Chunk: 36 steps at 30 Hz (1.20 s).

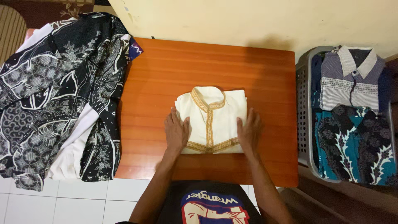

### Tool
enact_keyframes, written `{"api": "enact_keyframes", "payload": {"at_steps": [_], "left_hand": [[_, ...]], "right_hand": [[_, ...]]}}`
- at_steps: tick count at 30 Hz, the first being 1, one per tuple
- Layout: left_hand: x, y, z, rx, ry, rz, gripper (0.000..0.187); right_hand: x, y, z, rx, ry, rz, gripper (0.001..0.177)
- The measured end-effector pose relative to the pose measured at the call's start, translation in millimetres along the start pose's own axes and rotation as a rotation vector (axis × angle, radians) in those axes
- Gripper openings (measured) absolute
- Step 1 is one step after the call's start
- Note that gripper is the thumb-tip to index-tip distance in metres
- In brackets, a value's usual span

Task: The person folds a white garment and then a black patterned garment by hand on a wooden surface, placing each folded item into a laundry basket.

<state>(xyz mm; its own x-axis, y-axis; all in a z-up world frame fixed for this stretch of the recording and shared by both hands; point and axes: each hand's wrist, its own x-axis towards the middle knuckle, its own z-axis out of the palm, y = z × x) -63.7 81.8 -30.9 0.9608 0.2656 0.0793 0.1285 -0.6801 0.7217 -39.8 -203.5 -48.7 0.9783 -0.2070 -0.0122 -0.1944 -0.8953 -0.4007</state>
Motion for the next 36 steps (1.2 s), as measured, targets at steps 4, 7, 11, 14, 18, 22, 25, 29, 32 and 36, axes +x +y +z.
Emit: {"api": "enact_keyframes", "payload": {"at_steps": [4, 7, 11, 14, 18, 22, 25, 29, 32, 36], "left_hand": [[14, 14, -8, -0.233, -0.111, -0.304, 0.076], [14, 19, -14, -0.341, -0.146, -0.45, 0.07], [21, 13, -19, -0.35, -0.271, -0.558, 0.051], [23, 1, -17, -0.293, -0.357, -0.563, 0.04], [26, -7, -8, -0.17, -0.204, -0.197, 0.044], [29, -20, -1, -0.575, -0.305, -0.406, 0.053], [38, -41, 15, -0.839, -0.305, -0.362, 0.051], [36, -56, 26, -0.894, -0.327, -0.391, 0.046], [42, -54, 34, -0.868, -0.286, -0.285, 0.043], [49, -32, 41, -0.971, -0.288, -0.219, 0.044]], "right_hand": [[14, -4, -10, 0.28, -0.013, 0.196, 0.08], [18, -7, -13, 0.325, -0.075, 0.27, 0.074], [24, -8, -16, 0.422, -0.219, 0.406, 0.057], [24, -7, -11, 0.519, -0.251, 0.437, 0.052], [22, -4, -7, 0.483, -0.323, 0.531, 0.048], [17, 9, 2, 0.585, -0.285, 0.466, 0.048], [17, 13, 8, 0.756, -0.221, 0.441, 0.044], [18, 17, 6, 0.771, -0.153, 0.37, 0.044], [22, 21, 7, 0.784, -0.095, 0.325, 0.044], [47, 38, -2, 0.969, -0.015, 0.207, 0.05]]}}
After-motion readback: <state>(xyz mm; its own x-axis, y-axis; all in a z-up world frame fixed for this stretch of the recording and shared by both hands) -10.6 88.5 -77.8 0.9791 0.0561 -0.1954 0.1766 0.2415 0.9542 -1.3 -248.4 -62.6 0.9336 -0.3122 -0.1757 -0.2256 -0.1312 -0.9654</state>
